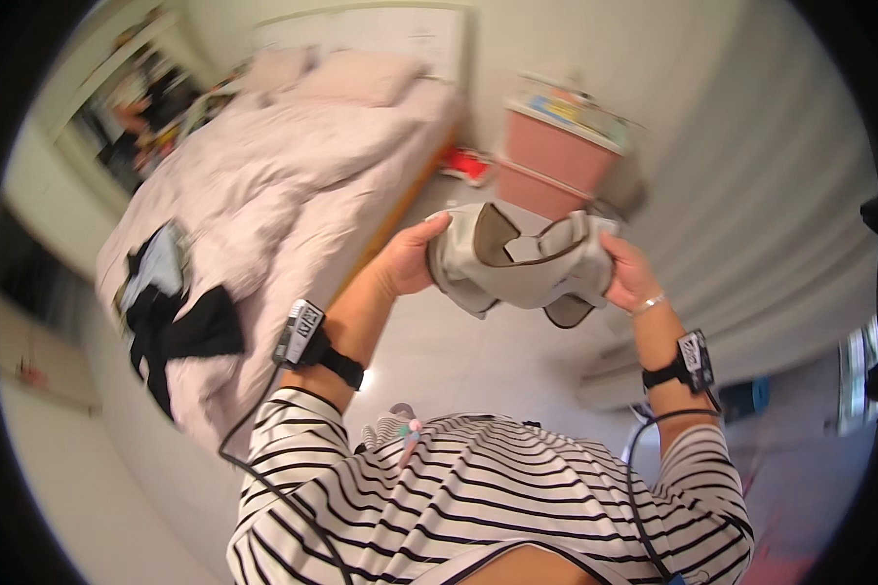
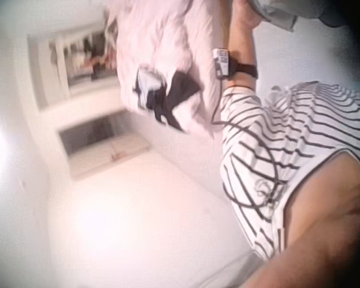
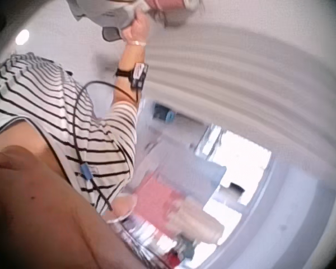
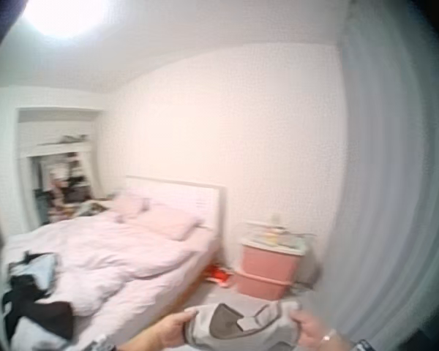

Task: The person moves around a cluttered room, picks up a hula hoop and a water bottle, then wipes a blue stool with a cloth. They later fold several garments on a bed, including a light-colored top, a black top, and a gray shirt, placing the folded items on the bed.

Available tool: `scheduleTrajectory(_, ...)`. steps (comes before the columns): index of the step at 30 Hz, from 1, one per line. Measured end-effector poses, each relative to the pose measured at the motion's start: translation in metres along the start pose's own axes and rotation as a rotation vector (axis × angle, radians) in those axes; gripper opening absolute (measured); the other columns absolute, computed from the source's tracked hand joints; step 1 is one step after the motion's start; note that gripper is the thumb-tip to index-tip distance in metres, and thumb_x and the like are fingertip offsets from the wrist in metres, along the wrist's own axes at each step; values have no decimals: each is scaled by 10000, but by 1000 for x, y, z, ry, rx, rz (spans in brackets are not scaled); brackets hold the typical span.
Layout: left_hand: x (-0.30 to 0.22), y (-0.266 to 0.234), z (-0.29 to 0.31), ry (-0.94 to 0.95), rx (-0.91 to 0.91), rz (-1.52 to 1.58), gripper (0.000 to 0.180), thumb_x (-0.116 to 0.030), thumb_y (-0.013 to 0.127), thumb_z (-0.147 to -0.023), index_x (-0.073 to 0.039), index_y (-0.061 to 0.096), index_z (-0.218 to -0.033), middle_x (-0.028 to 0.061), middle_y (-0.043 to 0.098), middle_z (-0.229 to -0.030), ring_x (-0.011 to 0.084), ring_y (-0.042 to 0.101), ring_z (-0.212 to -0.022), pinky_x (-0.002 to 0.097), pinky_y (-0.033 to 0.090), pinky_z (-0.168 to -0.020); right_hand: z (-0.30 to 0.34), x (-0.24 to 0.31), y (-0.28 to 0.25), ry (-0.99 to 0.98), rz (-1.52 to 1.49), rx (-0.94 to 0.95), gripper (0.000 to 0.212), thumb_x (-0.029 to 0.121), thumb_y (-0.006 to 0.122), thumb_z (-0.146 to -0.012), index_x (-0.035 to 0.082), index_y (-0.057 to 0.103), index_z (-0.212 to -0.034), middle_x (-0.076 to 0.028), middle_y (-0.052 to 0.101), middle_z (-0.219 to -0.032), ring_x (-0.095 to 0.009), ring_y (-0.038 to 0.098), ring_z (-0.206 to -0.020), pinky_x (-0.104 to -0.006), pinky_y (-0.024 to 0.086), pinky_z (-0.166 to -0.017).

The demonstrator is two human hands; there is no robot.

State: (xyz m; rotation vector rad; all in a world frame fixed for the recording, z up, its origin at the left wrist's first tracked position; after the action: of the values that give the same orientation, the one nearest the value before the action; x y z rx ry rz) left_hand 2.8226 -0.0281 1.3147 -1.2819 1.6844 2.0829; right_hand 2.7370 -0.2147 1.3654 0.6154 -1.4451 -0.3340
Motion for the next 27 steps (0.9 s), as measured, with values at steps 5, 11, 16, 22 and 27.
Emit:
scheduleTrajectory(5, -72, -38, 202, 318, -268, 6, 490, -402, 444, -894, -66, 443, -1251, 77, 522, -1220, 244, 489, -1117, 399, 347, -966, -37, -61, 119, 2, 47, 92, 362, 199, 493, -895, 4, 462, -1199, -106, 539, -1177, -234, 498, -1110, -393, 365, -975)
scheduleTrajectory(11, -127, -10, 373, 372, -262, 280, 514, -441, 406, -900, -54, 468, -1233, 94, 548, -1187, 239, 513, -1092, 395, 370, -951, -63, -111, 278, 233, 46, 206, 359, 219, 486, -897, -9, 494, -1174, -92, 555, -1165, -215, 504, -1098, -375, 349, -974)
scheduleTrajectory(16, -179, -60, 505, 647, -527, 234, 446, -359, 368, -934, -68, 419, -1269, 101, 504, -1235, 260, 480, -1127, 421, 338, -990, -134, -216, 375, 341, 190, 382, 395, 272, 451, -912, -11, 495, -1184, -87, 566, -1151, -207, 513, -1088, -368, 350, -965)
scheduleTrajectory(22, -245, -113, 609, 974, -618, 186, 444, -316, 375, -941, -16, 398, -1268, 123, 458, -1278, 275, 443, -1171, 408, 333, -998, -262, -281, 442, 385, 433, 505, 307, 255, 466, -918, -1, 566, -1055, -57, 607, -1041, -137, 566, -930, -299, 439, -835)
scheduleTrajectory(27, -293, -228, 651, 1140, -964, 276, 402, -280, 372, -949, 4, 442, -1224, 112, 500, -1233, 249, 478, -1133, 385, 343, -992, -434, -381, 501, 276, 623, 351, 289, 228, 502, -893, -3, 563, -1054, -38, 598, -950, -123, 546, -877, -289, 442, -776)
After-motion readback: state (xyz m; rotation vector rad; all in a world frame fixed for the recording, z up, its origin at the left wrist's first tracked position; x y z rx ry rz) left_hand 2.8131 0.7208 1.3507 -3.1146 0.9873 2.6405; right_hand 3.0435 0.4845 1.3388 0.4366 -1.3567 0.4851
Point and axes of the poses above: each hand's wrist, its own z-axis away from the middle knuckle, its own y-axis out of the palm, x = y × z, the point moved 10 cm from there along -z, towards the middle knuckle
